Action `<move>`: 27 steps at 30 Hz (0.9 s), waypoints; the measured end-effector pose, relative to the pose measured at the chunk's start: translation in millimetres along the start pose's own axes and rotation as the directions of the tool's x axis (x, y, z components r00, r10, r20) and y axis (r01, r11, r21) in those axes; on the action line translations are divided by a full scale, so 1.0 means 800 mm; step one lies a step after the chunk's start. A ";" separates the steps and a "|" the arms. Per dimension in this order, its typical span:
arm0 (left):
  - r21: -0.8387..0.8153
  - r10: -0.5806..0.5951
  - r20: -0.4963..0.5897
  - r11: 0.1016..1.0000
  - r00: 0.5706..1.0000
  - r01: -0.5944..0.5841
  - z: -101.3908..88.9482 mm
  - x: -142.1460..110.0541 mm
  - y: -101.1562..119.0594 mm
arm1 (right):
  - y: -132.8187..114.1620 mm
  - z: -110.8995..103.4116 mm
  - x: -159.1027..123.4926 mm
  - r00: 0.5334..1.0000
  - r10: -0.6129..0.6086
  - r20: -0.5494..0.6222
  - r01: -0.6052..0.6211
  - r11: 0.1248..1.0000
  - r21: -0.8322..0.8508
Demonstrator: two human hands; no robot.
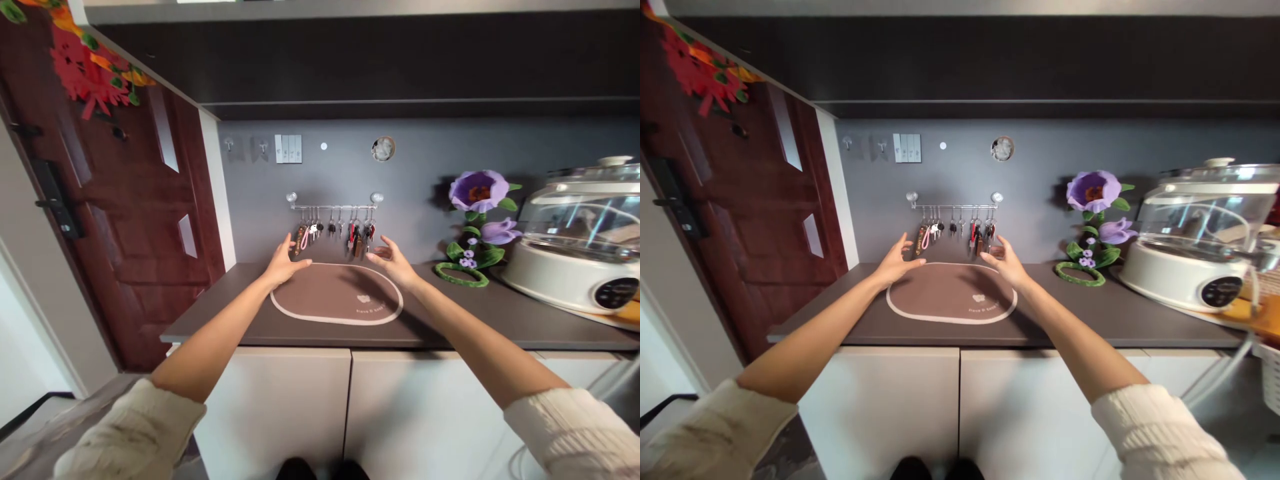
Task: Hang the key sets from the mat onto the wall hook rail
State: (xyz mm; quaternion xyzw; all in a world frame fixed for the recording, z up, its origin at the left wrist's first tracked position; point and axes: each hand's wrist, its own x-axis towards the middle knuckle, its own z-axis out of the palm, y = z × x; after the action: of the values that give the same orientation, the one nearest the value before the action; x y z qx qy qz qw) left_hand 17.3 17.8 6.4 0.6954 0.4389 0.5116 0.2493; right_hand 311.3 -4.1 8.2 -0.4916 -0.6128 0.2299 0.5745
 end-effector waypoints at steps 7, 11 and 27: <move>-0.093 -0.185 -0.152 0.981 0.971 0.172 0.027 0.107 -0.041 | 0.041 0.007 0.106 0.970 0.166 -0.179 -0.153 0.985 0.084; -0.439 -0.238 -0.115 0.883 0.965 0.165 0.059 0.135 -0.053 | 0.048 0.039 0.126 0.959 0.142 -0.244 -0.087 0.971 0.224; -0.944 -0.285 0.112 0.268 0.952 0.191 0.144 0.152 -0.014 | 0.025 0.116 0.130 0.926 0.290 -0.240 -0.099 0.802 0.589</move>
State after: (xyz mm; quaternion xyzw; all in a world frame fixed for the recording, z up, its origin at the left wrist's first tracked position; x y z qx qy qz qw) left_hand 131.3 140.2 16.9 0.3209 0.1631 0.6547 0.6647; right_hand 246.7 120.4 19.0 -0.3899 -0.3611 0.3774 0.7584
